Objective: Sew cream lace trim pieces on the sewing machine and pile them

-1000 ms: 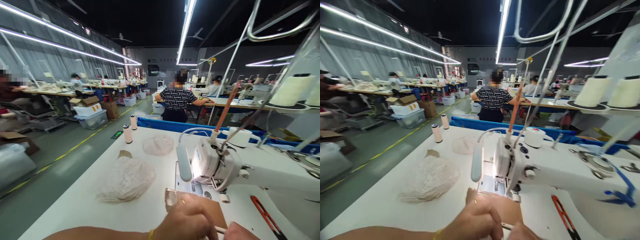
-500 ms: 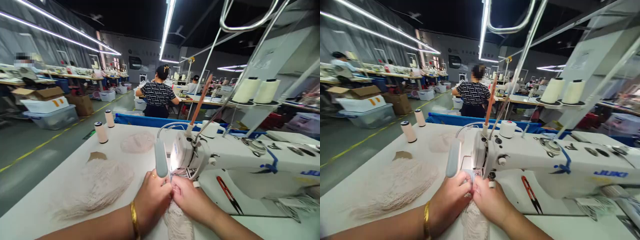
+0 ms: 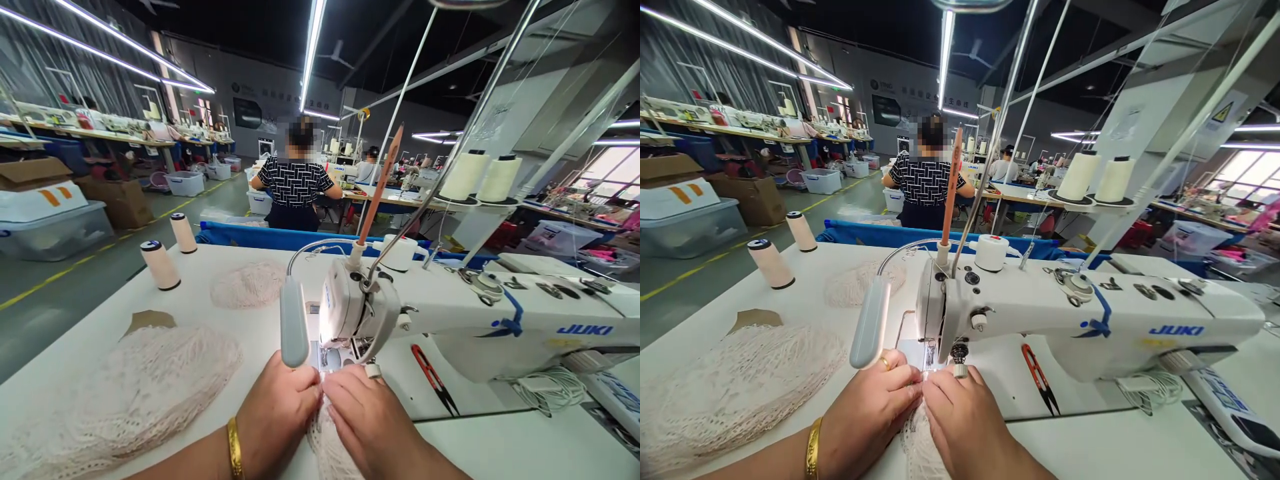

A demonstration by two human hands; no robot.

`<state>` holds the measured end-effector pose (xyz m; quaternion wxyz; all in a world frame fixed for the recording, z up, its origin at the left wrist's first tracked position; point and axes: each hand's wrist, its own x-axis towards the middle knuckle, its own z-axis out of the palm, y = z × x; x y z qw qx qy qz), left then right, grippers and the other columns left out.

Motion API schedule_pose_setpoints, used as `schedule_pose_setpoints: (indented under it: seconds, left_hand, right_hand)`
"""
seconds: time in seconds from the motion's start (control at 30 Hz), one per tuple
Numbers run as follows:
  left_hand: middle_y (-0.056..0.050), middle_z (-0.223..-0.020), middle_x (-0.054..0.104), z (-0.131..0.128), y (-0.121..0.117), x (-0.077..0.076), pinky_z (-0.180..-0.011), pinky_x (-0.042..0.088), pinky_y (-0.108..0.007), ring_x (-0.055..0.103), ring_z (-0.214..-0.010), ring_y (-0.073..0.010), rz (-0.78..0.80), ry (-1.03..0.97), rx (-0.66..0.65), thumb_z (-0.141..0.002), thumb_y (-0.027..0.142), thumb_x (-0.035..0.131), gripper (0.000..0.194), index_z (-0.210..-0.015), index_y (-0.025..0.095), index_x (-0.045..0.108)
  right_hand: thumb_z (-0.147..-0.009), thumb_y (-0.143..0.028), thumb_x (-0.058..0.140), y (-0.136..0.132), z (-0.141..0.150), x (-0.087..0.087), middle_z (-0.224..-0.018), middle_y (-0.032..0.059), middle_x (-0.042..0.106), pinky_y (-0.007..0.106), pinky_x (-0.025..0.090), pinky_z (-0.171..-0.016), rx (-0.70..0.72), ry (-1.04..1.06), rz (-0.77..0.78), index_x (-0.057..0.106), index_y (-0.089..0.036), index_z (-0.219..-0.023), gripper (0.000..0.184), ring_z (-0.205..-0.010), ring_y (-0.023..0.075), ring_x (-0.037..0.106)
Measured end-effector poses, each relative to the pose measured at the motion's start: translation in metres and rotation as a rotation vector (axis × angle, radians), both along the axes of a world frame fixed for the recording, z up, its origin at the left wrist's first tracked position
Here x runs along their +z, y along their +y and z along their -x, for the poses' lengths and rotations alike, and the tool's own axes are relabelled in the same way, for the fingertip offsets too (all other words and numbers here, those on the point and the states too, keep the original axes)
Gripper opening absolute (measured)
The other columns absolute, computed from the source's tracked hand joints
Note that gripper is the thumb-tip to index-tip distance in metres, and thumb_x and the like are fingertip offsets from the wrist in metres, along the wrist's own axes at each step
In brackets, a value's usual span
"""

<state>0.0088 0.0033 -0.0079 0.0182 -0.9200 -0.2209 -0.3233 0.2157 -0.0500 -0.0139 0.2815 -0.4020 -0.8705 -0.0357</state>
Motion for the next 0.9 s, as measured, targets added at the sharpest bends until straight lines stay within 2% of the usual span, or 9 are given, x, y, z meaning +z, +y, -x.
schedule_pose_setpoints:
  seconds: [0.17, 0.33, 0.47, 0.67, 0.9]
  left_hand:
    - [-0.003, -0.078, 0.068, 0.003, -0.005, 0.001, -0.070, 0.054, -0.039, 0.064, -0.074, -0.0236, 0.046, 0.042, 0.002, -0.106, 0.011, 0.048, 0.027, -0.091, 0.019, 0.068]
    - [-0.006, -0.082, 0.072, 0.001, -0.003, 0.001, -0.070, 0.056, -0.039, 0.067, -0.076, -0.0257, -0.025, 0.038, 0.038, -0.102, 0.009, 0.053, 0.018, -0.096, 0.017, 0.069]
    - [-0.007, -0.086, 0.074, -0.001, 0.002, -0.002, -0.070, 0.057, -0.039, 0.069, -0.078, -0.0255, -0.041, 0.050, 0.059, -0.100, 0.009, 0.056, 0.016, -0.095, 0.017, 0.068]
    - [-0.007, -0.092, 0.077, -0.004, 0.004, -0.006, -0.070, 0.058, -0.041, 0.070, -0.081, -0.0270, -0.063, 0.064, 0.080, -0.100, 0.010, 0.056, 0.014, -0.095, 0.016, 0.068]
    - [-0.005, -0.093, 0.078, -0.008, 0.002, -0.003, -0.071, 0.054, -0.043, 0.069, -0.078, -0.0264, -0.094, 0.017, 0.073, -0.100, 0.010, 0.055, 0.015, -0.092, 0.018, 0.064]
  right_hand:
    - [-0.095, -0.004, 0.050, 0.007, -0.006, -0.001, -0.109, 0.0094, 0.075, 0.035, 0.053, -0.080, 0.026, 0.021, 0.040, 0.064, -0.020, -0.111, 0.027, -0.095, 0.0253, 0.068]
    - [-0.095, -0.003, 0.050, 0.011, -0.008, 0.005, -0.107, 0.0078, 0.076, 0.038, 0.052, -0.084, -0.041, 0.022, 0.043, 0.068, -0.021, -0.114, 0.031, -0.092, 0.0252, 0.067]
    - [-0.096, -0.006, 0.052, 0.012, -0.008, 0.007, -0.104, 0.0065, 0.078, 0.039, 0.052, -0.082, -0.112, 0.012, 0.033, 0.072, -0.023, -0.114, 0.032, -0.094, 0.0275, 0.066]
    - [-0.097, -0.008, 0.053, 0.015, -0.011, 0.006, -0.104, 0.0068, 0.079, 0.041, 0.053, -0.081, -0.141, -0.012, 0.048, 0.073, -0.024, -0.117, 0.033, -0.097, 0.0293, 0.068]
    - [-0.093, -0.007, 0.057, 0.014, -0.011, 0.008, -0.105, 0.0064, 0.079, 0.040, 0.055, -0.081, -0.161, -0.038, 0.028, 0.073, -0.026, -0.111, 0.031, -0.096, 0.0283, 0.070]
